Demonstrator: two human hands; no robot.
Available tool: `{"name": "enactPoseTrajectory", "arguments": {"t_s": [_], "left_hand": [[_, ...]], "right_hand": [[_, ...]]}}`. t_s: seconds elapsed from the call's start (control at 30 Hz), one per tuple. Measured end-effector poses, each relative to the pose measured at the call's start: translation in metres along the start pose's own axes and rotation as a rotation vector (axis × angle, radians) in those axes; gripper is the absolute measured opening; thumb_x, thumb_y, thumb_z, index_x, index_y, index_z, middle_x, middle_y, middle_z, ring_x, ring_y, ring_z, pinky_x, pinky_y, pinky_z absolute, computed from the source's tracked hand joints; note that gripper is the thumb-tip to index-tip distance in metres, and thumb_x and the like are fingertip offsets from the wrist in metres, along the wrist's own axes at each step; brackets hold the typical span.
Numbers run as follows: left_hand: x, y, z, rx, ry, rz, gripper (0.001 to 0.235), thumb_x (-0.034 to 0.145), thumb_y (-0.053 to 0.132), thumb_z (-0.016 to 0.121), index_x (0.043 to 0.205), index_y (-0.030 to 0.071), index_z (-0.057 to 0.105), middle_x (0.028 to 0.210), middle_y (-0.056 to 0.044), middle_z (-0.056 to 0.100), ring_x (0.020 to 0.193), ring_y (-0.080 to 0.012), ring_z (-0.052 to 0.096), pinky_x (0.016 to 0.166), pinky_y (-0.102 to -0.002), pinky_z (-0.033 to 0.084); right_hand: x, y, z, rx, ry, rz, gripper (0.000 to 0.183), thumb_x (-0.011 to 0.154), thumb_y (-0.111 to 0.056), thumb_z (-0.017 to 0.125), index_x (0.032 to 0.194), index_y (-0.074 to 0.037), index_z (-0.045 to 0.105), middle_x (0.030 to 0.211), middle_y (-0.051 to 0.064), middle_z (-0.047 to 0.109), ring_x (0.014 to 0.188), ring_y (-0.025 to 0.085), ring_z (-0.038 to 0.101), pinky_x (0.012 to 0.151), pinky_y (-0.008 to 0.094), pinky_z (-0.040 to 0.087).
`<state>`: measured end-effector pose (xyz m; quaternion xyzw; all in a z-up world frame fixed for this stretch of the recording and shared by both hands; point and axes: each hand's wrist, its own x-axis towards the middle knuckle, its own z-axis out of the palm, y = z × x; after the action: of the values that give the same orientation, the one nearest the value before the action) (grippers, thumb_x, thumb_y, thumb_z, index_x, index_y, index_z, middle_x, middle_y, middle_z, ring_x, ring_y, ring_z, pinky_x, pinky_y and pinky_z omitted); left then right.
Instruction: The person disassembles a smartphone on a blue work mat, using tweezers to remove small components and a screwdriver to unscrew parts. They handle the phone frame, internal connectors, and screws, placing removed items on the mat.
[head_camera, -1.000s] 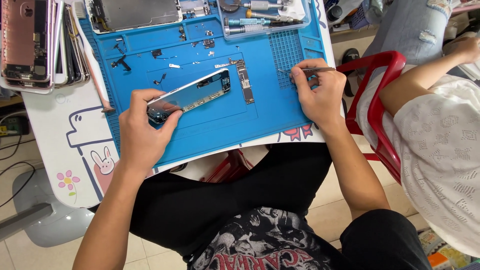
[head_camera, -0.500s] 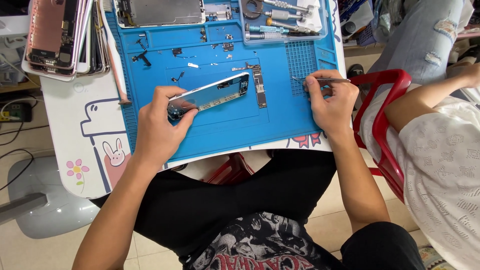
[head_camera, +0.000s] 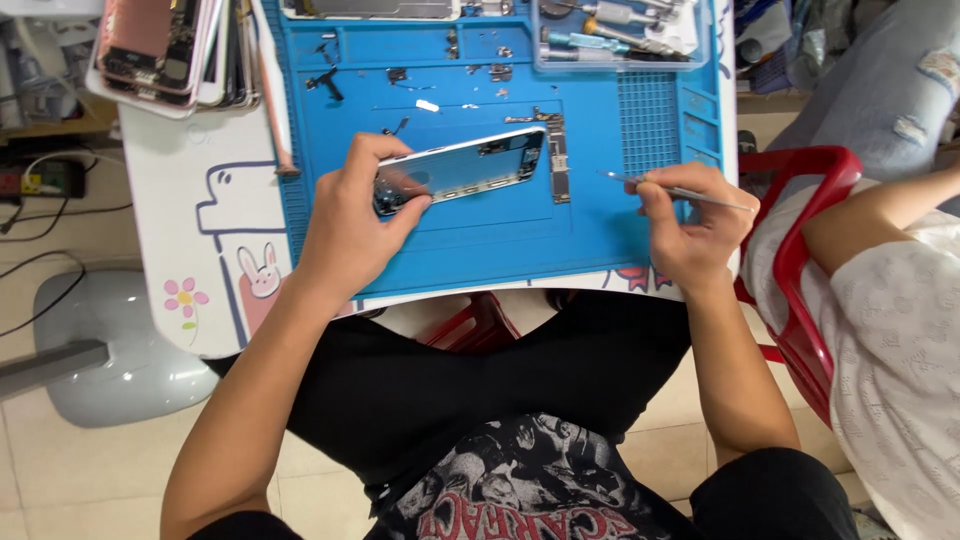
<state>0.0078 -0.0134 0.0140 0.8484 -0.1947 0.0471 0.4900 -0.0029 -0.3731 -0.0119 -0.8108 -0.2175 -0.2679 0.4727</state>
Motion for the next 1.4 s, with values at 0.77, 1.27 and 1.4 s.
{"name": "enactPoseTrajectory", "arguments": {"t_s": [0.77, 1.27, 1.4], "left_hand": [[-0.003, -0.016, 0.0, -0.009, -0.122, -0.11, 0.05, 0.097, 0.009, 0.082, 0.131, 0.014, 0.045, 0.094, -0.008, 0.075, 0.07, -0.0238, 0.066, 0.062, -0.037, 0.048], [-0.001, -0.013, -0.002, -0.035, -0.117, -0.106, 0.051, 0.096, 0.005, 0.081, 0.131, 0.012, 0.045, 0.093, -0.008, 0.076, 0.085, -0.0245, 0.076, 0.068, -0.037, 0.055], [-0.001, -0.014, -0.001, -0.044, -0.117, -0.103, 0.051, 0.096, 0.004, 0.081, 0.131, 0.012, 0.045, 0.094, -0.009, 0.076, 0.086, -0.0257, 0.076, 0.069, -0.038, 0.057]], "right_hand": [[0.03, -0.034, 0.113, 0.05, -0.448, -0.35, 0.014, 0.102, 0.005, 0.078, 0.103, 0.001, 0.065, 0.093, 0.014, 0.076, 0.083, 0.029, 0.079, 0.069, 0.033, 0.061], [0.03, -0.034, 0.114, -0.011, -0.447, -0.407, 0.014, 0.101, 0.003, 0.08, 0.105, 0.002, 0.066, 0.095, 0.014, 0.077, 0.083, 0.03, 0.078, 0.068, 0.034, 0.061], [0.03, -0.035, 0.114, 0.0, -0.455, -0.399, 0.014, 0.101, 0.004, 0.08, 0.104, 0.003, 0.066, 0.096, 0.015, 0.077, 0.085, 0.032, 0.079, 0.071, 0.035, 0.063]]}}
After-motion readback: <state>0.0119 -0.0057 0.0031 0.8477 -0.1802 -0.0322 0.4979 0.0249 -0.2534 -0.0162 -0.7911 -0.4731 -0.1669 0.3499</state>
